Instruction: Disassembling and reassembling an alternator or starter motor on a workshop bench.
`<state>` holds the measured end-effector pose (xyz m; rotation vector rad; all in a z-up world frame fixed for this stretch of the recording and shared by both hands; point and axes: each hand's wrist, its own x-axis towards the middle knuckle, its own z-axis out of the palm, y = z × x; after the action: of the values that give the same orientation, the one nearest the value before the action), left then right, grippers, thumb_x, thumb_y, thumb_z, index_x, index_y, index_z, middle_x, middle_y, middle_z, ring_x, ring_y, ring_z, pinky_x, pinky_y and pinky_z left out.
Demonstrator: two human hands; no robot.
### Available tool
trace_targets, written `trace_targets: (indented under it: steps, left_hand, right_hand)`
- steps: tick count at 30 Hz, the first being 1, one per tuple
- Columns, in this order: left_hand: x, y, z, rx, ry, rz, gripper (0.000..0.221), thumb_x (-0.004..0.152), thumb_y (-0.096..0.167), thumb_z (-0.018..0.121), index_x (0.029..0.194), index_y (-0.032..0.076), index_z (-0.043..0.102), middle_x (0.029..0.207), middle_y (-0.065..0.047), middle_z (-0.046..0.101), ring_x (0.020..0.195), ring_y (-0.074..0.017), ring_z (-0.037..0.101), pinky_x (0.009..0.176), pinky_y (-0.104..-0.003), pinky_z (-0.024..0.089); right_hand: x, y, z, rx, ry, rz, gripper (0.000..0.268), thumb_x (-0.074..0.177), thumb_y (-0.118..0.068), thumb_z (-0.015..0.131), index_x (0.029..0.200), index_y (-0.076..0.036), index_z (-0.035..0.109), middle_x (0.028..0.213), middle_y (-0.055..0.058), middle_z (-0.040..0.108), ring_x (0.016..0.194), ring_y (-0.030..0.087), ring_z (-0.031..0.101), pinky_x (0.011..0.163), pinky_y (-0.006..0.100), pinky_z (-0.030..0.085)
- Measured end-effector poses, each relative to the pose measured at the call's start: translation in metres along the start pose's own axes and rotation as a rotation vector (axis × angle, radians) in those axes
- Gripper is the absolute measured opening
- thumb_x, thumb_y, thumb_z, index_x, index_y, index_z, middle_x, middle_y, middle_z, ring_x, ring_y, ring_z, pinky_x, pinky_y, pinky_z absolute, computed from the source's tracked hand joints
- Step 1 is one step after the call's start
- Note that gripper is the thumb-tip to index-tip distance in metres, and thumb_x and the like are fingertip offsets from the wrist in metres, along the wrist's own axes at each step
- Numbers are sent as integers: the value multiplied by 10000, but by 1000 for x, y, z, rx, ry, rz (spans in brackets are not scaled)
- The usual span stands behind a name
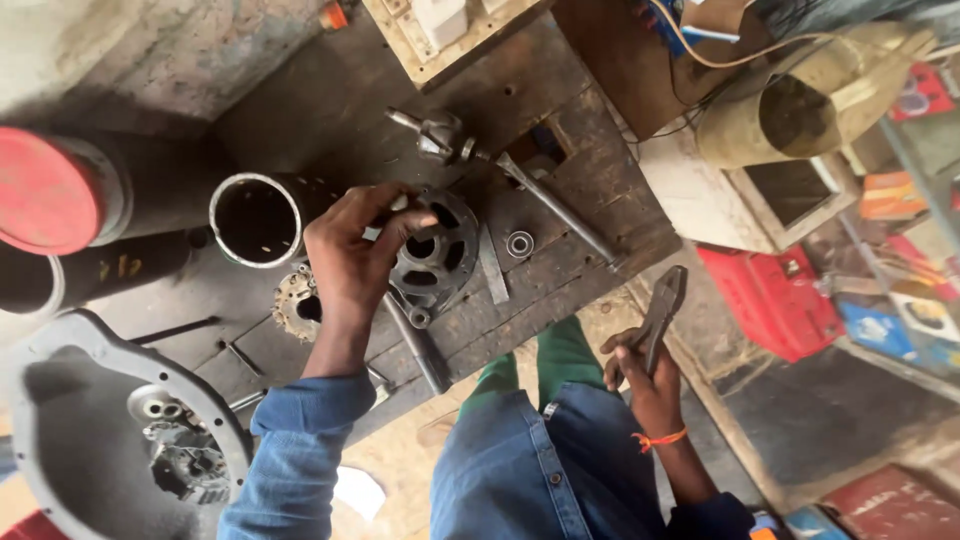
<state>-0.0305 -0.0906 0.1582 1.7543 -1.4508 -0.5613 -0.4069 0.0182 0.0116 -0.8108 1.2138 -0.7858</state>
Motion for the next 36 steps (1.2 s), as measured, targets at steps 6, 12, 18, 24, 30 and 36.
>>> trace_targets:
  steps: [6,12,18,24,30,36]
  left_hand:
    - [-2,4,3,98,-26,-26,336,846,166,899,1091,-5,745,963,-102,751,830,-189,732,705,-310,565]
    - [-19,-12,15,170,-142,-86,294,848,152,858,1110,52,770,1002,-89,779,854,-197,763,710,-301,614]
    - [-21,-5,10,120,-240,-83,397,945,28,707,1342,44,698,1230,-134,708,998,-227,758,827,-313,617]
    - [-20,-17,5,32,-286,54,270,915,52,708,1183,50,738,1272,-154,692,1114,-290,707,871,-372,621]
    - [0,-15,7,233,-288,126,247,916,120,782,1153,60,751,1016,-106,754,936,-273,709,755,-408,565]
    - [3,-19,10,311,-403,211,294,833,10,761,1124,48,766,1012,-94,758,942,-278,692,765,-398,575]
  right_hand:
    - [6,-9,-11,19,23,30,124,1028,-92,549,1044,29,570,939,123,683,590,141,624,535,277,495]
    - [12,-20,-23,6,30,3,98,1039,-65,535,1054,28,564,942,120,672,611,134,615,554,278,495]
    - [12,-21,-24,21,-12,-11,82,1029,-51,541,1061,21,564,950,122,668,617,137,622,550,281,494]
    - [13,-13,-12,29,-41,41,93,1013,-60,551,1063,19,552,944,128,673,606,143,628,520,293,503]
    - [13,-11,-7,-5,-93,43,86,1015,-58,551,1052,20,552,948,129,677,607,138,626,523,289,505]
    - [11,-9,-7,-132,-82,16,122,999,-98,620,1066,-10,568,847,67,628,578,94,547,504,263,441]
